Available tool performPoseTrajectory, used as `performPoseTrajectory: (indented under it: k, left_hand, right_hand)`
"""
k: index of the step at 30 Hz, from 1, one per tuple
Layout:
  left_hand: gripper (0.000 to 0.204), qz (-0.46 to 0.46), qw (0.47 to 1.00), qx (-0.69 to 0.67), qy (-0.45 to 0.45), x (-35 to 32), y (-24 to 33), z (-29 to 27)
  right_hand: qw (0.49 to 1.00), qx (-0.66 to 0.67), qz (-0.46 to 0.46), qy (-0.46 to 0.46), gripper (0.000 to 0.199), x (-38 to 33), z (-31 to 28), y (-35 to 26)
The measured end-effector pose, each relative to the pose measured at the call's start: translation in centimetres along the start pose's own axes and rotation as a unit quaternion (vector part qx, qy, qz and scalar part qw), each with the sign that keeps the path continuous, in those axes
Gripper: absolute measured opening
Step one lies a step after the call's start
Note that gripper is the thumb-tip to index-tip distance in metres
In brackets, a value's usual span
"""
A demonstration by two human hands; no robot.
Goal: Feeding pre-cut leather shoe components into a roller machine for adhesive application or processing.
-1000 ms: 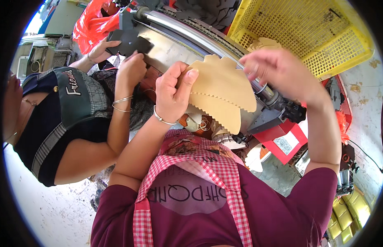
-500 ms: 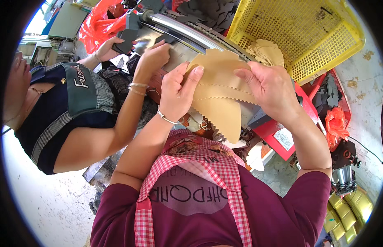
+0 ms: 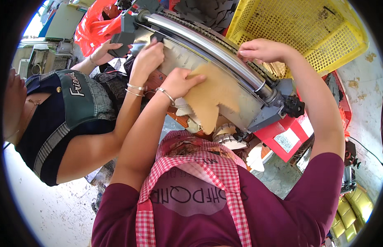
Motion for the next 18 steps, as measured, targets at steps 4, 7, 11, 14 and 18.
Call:
performPoseTrajectory:
  k: [4, 7, 11, 14, 18]
  left_hand:
    - [0.039, 0.004, 1.0, 0.014, 0.002, -0.2, -1.4, -1.0]
    - [0.036, 0.018, 0.997, -0.071, -0.032, -1.4, -1.8, -1.1]
    - [0.025, 0.049, 0.998, -0.01, -0.038, 0.4, -2.0, -0.5]
    - [0.021, 0.025, 0.999, 0.008, -0.045, 0.3, -1.5, -0.3]
    - [0.022, 0.022, 0.997, -0.053, -0.058, -0.5, -2.6, 0.0]
  right_hand:
    - [0.999, 0.052, 0.016, 0.002, 0.039, 3.7, 1.3, 1.2]
    - [0.992, 0.119, 0.049, 0.005, 0.038, 3.7, 1.9, 1.2]
    - [0.957, 0.239, 0.043, 0.156, 0.034, 3.2, -0.7, 3.8]
    - [0.863, 0.431, 0.105, 0.242, 0.027, 1.2, -2.5, 5.7]
    - [0.902, 0.386, 0.156, 0.118, 0.027, 1.8, 1.0, 5.3]
Point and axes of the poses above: each hand's wrist, its own x-axis towards the middle knuckle, its own z-axis out of the palm, y = z × x, the point moved 6 cm from there along x, towards the middle knuckle, and after that the axes turned 9 degrees about -x, right-handed, at the moved point
